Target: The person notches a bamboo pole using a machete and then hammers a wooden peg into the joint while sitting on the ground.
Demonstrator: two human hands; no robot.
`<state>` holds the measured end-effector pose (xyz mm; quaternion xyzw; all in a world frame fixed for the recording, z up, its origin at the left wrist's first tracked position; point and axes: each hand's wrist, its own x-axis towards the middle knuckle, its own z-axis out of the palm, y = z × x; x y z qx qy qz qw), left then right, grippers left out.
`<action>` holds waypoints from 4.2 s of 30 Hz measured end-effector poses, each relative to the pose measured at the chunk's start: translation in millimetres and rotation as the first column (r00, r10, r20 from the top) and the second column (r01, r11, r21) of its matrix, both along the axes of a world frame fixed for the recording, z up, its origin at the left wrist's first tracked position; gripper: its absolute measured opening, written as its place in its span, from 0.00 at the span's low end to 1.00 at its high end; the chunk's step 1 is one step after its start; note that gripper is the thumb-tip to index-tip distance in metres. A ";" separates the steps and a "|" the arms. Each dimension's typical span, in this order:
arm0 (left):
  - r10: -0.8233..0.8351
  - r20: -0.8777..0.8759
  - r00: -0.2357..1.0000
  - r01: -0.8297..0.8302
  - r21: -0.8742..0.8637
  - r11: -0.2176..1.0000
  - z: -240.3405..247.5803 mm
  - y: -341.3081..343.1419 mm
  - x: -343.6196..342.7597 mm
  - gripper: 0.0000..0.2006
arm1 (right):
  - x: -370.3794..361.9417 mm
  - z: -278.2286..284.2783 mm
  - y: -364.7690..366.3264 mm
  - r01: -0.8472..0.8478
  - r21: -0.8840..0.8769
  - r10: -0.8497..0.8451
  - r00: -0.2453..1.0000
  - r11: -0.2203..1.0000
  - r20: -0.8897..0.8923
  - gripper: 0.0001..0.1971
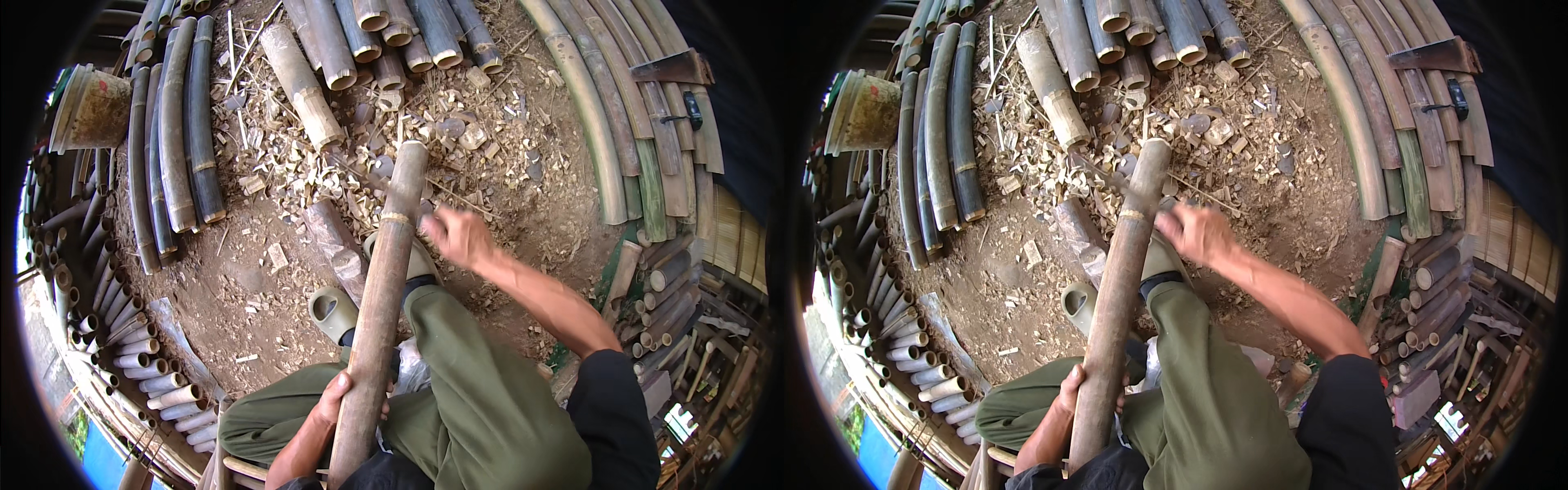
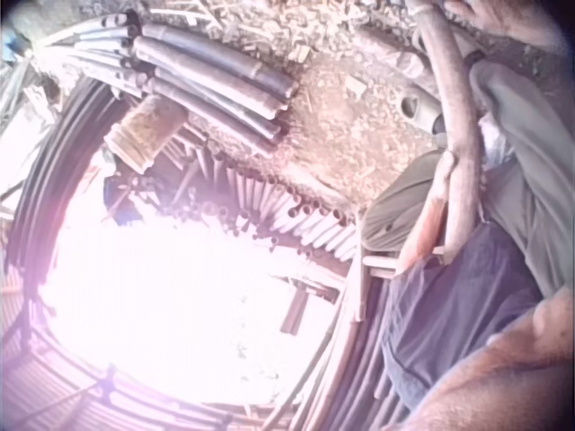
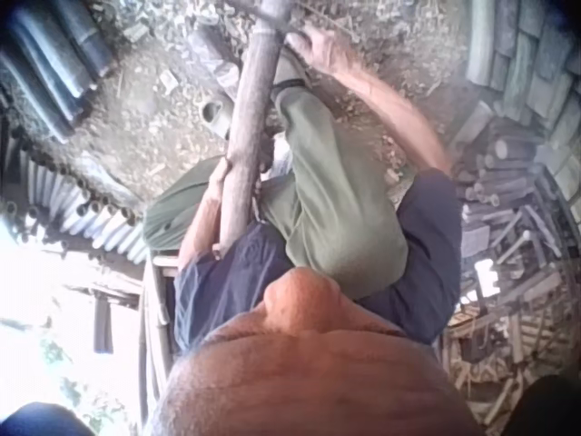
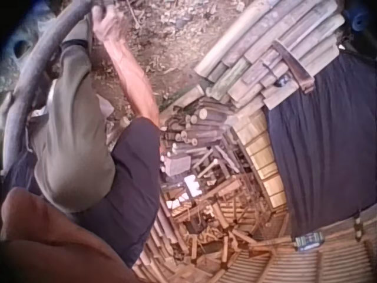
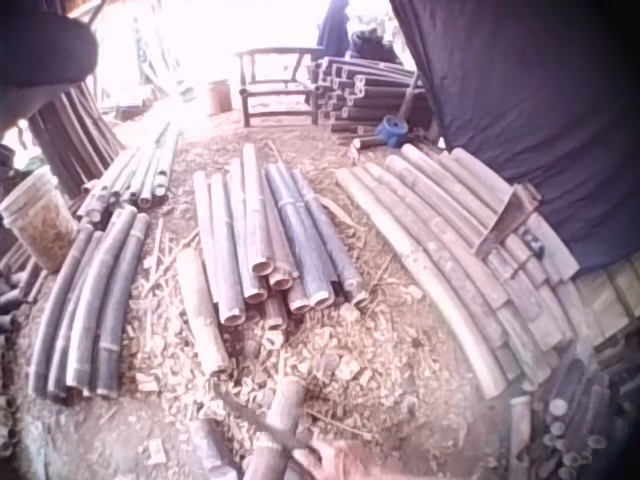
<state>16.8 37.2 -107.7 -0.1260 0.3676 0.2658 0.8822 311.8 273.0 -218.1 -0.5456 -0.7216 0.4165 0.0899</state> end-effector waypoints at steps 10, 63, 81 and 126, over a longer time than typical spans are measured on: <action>-0.008 0.060 0.998 0.009 -0.019 1.000 2.3 11.5 5.8 0.43 | -14.7 8.4 -12.6 -0.148 0.545 0.318 0.919 0.826 -0.232 0.29; 0.051 0.091 0.994 -0.056 0.047 0.997 -8.0 14.9 -5.3 0.42 | -25.2 -16.3 25.1 -0.119 0.056 0.113 0.989 0.991 0.096 0.33; 0.157 0.040 0.987 -0.158 0.011 0.987 -3.6 16.3 -5.8 0.44 | -63.3 17.1 -9.4 -0.254 0.350 0.339 0.918 0.902 -0.207 0.31; 0.476 -0.868 0.141 0.804 0.381 0.456 -69.4 377.8 61.0 0.28 | 10.4 36.4 297.7 0.161 0.452 -0.192 0.981 0.878 0.023 0.34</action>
